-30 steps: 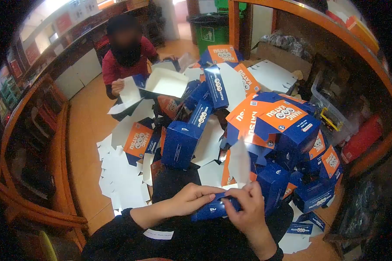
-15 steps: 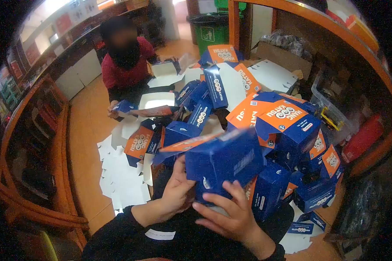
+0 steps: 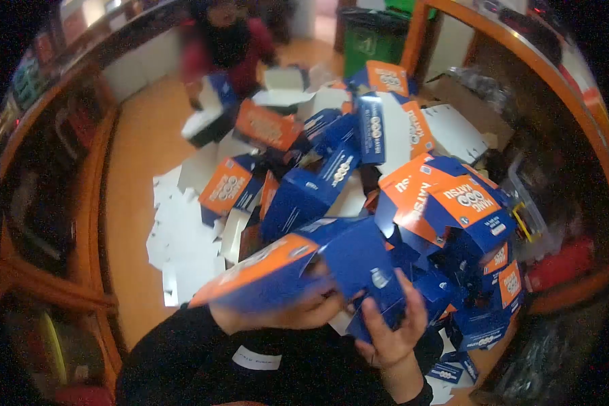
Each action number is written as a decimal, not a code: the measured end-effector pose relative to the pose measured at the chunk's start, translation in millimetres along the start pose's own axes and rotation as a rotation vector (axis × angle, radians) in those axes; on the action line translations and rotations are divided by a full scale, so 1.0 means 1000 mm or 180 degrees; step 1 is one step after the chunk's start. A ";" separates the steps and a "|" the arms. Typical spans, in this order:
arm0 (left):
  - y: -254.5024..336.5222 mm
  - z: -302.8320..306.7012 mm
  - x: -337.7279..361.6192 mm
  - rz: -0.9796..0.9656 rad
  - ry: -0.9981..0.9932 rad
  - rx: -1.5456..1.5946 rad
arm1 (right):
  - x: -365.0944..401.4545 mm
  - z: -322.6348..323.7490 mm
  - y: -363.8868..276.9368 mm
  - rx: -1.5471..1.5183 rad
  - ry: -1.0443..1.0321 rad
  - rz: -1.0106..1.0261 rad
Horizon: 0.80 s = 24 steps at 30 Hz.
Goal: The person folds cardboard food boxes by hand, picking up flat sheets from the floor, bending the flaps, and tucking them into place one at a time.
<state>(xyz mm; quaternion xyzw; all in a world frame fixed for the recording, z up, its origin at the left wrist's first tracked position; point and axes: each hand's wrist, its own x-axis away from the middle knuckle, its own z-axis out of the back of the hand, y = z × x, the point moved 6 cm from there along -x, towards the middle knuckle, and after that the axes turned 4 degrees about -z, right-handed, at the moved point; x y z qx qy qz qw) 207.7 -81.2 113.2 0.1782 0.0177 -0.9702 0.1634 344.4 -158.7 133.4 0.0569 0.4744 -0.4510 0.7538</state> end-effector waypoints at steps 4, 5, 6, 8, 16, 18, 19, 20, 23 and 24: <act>0.004 0.045 -0.006 -0.0017 0.0580 -0.0560 | -0.016 -0.016 0.003 0.0972 0.0073 -0.0140; 0.003 0.061 -0.001 -0.0143 0.0478 -0.0952 | -0.017 -0.021 0.008 0.0930 0.0097 -0.0076; 0.005 0.052 0.001 -0.0049 0.0574 -0.1053 | -0.019 -0.025 0.011 0.0880 0.0089 -0.0065; 0.008 0.022 0.008 0.0190 0.1045 -0.0597 | -0.024 -0.032 0.016 0.0827 0.0119 -0.0072; -0.068 -0.044 0.087 0.0320 0.0248 0.4768 | -0.074 -0.007 0.060 0.1704 0.1290 0.0340; -0.119 -0.073 0.145 0.1651 0.1465 0.5222 | -0.078 -0.022 0.087 0.1820 0.0770 0.0138; -0.144 -0.081 0.177 0.2223 0.2533 0.4825 | -0.080 -0.031 0.091 0.2003 0.0366 -0.0160; -0.168 -0.106 0.224 0.3088 0.3235 0.3804 | -0.081 -0.042 0.093 0.2167 -0.0037 -0.0457; -0.194 -0.172 0.321 0.4091 0.2129 0.1921 | -0.071 -0.064 0.099 0.1932 -0.0790 -0.0959; -0.189 -0.197 0.345 0.4251 0.0973 0.1143 | -0.067 -0.068 0.095 0.1874 -0.0852 -0.0910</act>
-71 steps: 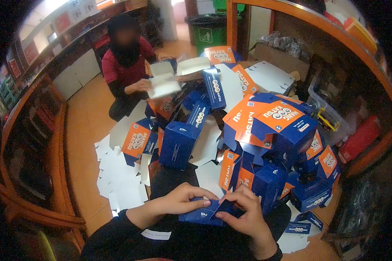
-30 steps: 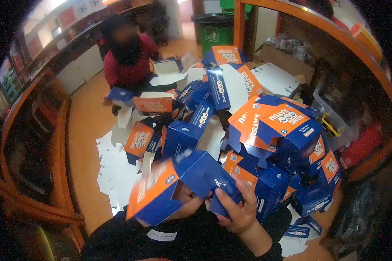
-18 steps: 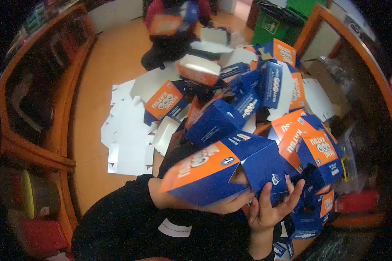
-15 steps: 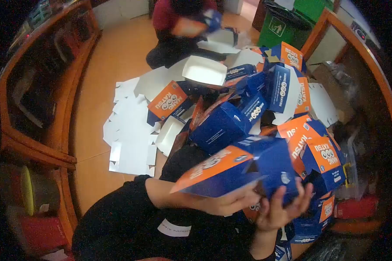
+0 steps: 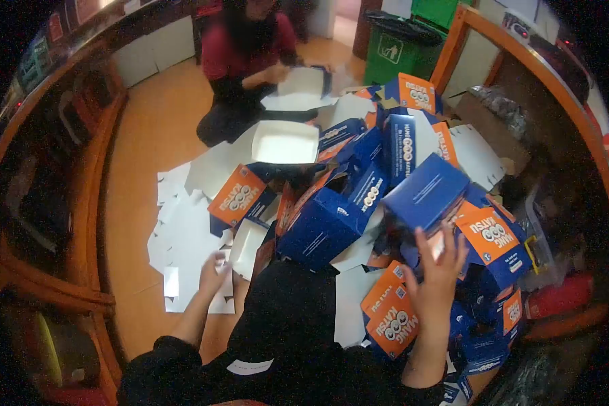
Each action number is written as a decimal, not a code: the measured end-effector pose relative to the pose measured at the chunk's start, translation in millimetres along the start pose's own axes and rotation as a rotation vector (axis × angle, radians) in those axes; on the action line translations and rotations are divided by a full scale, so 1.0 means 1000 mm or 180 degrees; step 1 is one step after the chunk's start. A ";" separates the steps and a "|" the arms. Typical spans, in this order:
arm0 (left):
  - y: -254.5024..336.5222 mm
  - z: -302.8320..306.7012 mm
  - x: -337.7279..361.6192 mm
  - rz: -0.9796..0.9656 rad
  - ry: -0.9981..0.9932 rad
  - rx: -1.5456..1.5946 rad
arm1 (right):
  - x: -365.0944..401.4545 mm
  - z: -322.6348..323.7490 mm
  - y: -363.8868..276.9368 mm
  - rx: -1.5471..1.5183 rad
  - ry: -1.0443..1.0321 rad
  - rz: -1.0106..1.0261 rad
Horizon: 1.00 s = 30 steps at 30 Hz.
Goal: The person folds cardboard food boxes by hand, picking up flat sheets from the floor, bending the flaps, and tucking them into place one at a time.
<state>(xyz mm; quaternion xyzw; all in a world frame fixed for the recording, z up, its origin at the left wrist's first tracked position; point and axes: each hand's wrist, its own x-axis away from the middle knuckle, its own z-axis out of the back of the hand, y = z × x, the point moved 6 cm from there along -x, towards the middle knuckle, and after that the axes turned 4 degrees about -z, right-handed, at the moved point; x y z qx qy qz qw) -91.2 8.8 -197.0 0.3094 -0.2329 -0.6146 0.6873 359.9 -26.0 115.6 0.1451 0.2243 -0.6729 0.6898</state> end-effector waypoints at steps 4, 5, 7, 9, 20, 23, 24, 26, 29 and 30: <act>-0.042 -0.043 0.083 0.1004 -0.1672 -0.2019 | 0.018 -0.002 -0.002 -0.0795 -0.0414 0.0007; -0.035 -0.043 0.086 0.1055 -0.1709 -0.2066 | 0.023 0.000 -0.001 -0.0924 -0.0493 0.0003; -0.015 -0.040 0.098 0.1172 -0.1801 -0.2164 | 0.032 0.005 -0.001 -0.0938 -0.0450 0.0079; -0.088 -0.080 0.096 0.0338 -0.1269 -0.2421 | 0.042 0.011 0.005 -0.1177 -0.0443 -0.0003; -0.077 -0.025 0.076 0.0319 -0.0820 -0.1071 | 0.088 0.044 0.043 -0.1855 0.0012 -0.0419; -0.119 -0.043 0.095 0.0613 -0.0884 -0.0638 | 0.103 0.048 0.051 -0.1995 -0.0025 -0.0470; -0.125 -0.042 0.097 0.0667 -0.0807 -0.0544 | 0.107 0.050 0.053 -0.2119 -0.0024 -0.0528; -0.095 -0.031 0.105 0.1065 -0.1046 -0.0769 | 0.116 0.053 0.055 -0.2245 0.0020 -0.0577; -0.107 -0.036 0.115 0.1052 -0.1371 -0.1422 | 0.129 0.060 0.062 -0.2270 0.0245 -0.0545; -0.103 -0.030 0.114 0.0949 -0.1263 -0.1459 | 0.133 0.064 0.064 -0.2289 0.0379 -0.0534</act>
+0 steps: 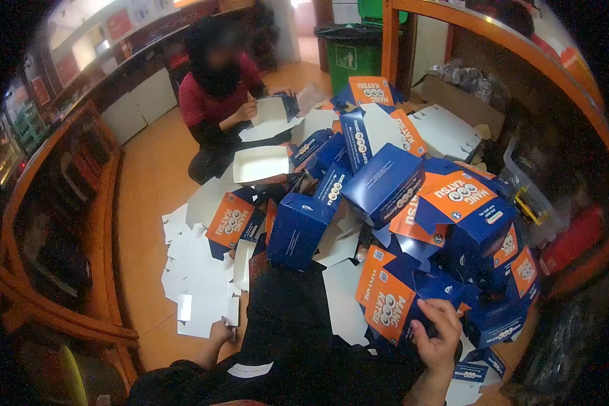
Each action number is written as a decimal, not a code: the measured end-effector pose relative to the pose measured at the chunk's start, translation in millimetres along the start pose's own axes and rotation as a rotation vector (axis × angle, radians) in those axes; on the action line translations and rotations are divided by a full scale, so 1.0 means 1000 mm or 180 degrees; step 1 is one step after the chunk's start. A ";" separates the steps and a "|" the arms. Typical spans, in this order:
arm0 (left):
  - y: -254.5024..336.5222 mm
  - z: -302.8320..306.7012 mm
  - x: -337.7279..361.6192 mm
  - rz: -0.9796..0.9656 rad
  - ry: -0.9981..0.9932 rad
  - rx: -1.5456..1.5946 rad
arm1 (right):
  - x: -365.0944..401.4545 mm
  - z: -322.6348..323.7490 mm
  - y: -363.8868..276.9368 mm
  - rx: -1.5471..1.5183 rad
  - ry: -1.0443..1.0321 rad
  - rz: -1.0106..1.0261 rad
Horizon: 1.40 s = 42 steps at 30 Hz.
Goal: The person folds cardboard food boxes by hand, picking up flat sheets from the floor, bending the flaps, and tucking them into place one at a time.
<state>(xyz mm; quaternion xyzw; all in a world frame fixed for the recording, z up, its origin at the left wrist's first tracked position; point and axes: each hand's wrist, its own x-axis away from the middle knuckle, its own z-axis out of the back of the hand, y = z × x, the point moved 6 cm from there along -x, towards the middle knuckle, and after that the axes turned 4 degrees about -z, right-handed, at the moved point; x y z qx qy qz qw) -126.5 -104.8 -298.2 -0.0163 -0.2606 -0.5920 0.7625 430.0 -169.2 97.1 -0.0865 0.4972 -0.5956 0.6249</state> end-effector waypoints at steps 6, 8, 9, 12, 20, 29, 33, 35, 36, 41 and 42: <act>-0.016 0.065 -0.004 -0.0172 0.1213 0.0084 | 0.011 0.021 -0.001 -0.0157 0.0452 0.0217; 0.006 0.120 0.013 0.0170 0.1435 0.0440 | 0.014 0.027 -0.001 -0.0198 0.0486 0.0250; 0.018 0.146 0.021 0.0257 0.1651 0.0764 | 0.016 0.029 0.001 -0.0218 0.0495 0.0274; 0.005 0.189 0.009 0.0061 0.2252 0.1195 | 0.019 0.033 -0.002 -0.0173 0.0545 0.0301; 0.034 0.308 0.039 -0.0451 0.3311 0.3114 | 0.024 0.040 -0.007 -0.0287 0.0741 0.0421; 0.220 0.364 0.176 -0.3195 0.3152 0.3711 | 0.003 0.001 -0.051 -0.0495 0.0166 0.0868; 0.329 0.313 0.219 -0.4395 0.1759 0.3571 | -0.002 -0.058 -0.095 -0.0803 -0.0992 0.1180; 0.381 0.278 0.241 -0.5325 0.0887 0.1804 | 0.001 -0.084 -0.108 -0.0993 -0.1156 0.1281; 0.401 0.273 0.265 -0.5740 0.1320 0.1227 | 0.003 -0.092 -0.108 -0.0986 -0.1172 0.1343; 0.435 0.234 0.252 -0.5681 0.0380 0.1952 | 0.026 -0.102 -0.026 -0.0704 -0.1375 0.0364; 0.436 0.235 0.249 -0.5657 0.0261 0.2168 | 0.024 -0.093 -0.021 -0.0679 -0.1221 0.0195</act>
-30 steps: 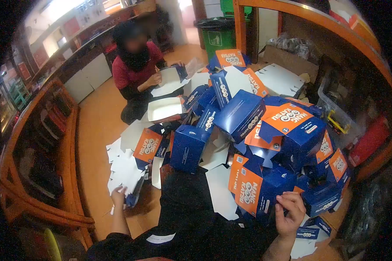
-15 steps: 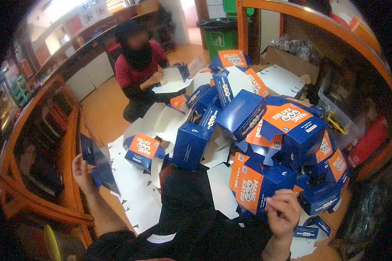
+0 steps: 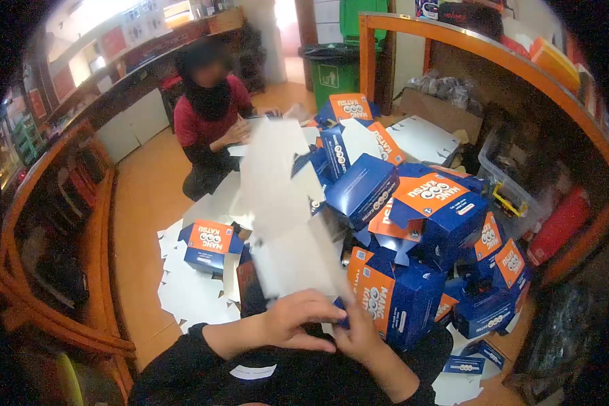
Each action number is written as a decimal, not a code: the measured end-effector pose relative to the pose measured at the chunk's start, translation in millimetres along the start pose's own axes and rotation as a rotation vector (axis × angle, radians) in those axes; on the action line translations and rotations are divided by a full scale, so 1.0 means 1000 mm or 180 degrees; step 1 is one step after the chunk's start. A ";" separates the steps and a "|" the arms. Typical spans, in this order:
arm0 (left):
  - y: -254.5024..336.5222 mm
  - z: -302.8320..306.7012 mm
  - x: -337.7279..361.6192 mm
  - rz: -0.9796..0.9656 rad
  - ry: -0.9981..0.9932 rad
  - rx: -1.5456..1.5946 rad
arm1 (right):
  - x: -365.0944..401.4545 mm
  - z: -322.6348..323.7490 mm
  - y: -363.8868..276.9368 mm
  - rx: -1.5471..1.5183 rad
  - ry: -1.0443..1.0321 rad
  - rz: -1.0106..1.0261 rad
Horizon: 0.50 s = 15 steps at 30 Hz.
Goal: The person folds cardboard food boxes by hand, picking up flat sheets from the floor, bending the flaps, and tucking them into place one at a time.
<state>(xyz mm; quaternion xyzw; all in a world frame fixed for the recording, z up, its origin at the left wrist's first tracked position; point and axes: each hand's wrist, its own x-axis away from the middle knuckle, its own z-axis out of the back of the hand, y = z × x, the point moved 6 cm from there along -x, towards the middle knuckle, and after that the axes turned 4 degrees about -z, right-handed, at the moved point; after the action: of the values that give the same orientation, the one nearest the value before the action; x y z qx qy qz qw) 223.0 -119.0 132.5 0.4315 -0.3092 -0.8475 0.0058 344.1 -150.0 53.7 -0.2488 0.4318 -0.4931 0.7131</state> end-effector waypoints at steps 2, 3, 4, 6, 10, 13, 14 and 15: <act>-0.003 0.000 0.002 0.0012 -0.0259 -0.0095 | 0.009 0.020 0.010 -0.0389 0.0509 -0.0311; -0.005 0.002 0.006 -0.0021 -0.0609 -0.0391 | 0.015 0.029 0.018 -0.0769 0.0856 -0.0455; -0.007 0.004 0.012 -0.0053 -0.0959 -0.0692 | 0.021 0.040 0.026 -0.1151 0.1201 -0.0594; -0.019 0.008 0.026 0.0480 -0.1649 -0.1028 | 0.031 0.068 0.036 -0.1241 0.1660 -0.0709; -0.025 0.023 0.038 0.0484 -0.1731 -0.1860 | 0.024 0.097 0.026 -0.3367 0.1851 -0.0536; -0.011 0.030 0.026 -0.0422 -0.0598 -0.2284 | 0.020 0.096 0.026 -0.3290 0.1833 -0.0685; -0.010 0.035 0.020 -0.0430 -0.0546 -0.2299 | 0.017 0.096 0.021 -0.3137 0.1894 -0.0662; -0.009 0.041 0.015 -0.0444 -0.0494 -0.2312 | 0.014 0.097 0.018 -0.2982 0.1958 -0.0636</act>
<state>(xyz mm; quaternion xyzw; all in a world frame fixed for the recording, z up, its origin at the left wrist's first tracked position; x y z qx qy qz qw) 186.1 -94.3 134.5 0.3558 0.0421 -0.9304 0.0773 438.4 -163.0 83.4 -0.4231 0.7665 -0.3637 0.3180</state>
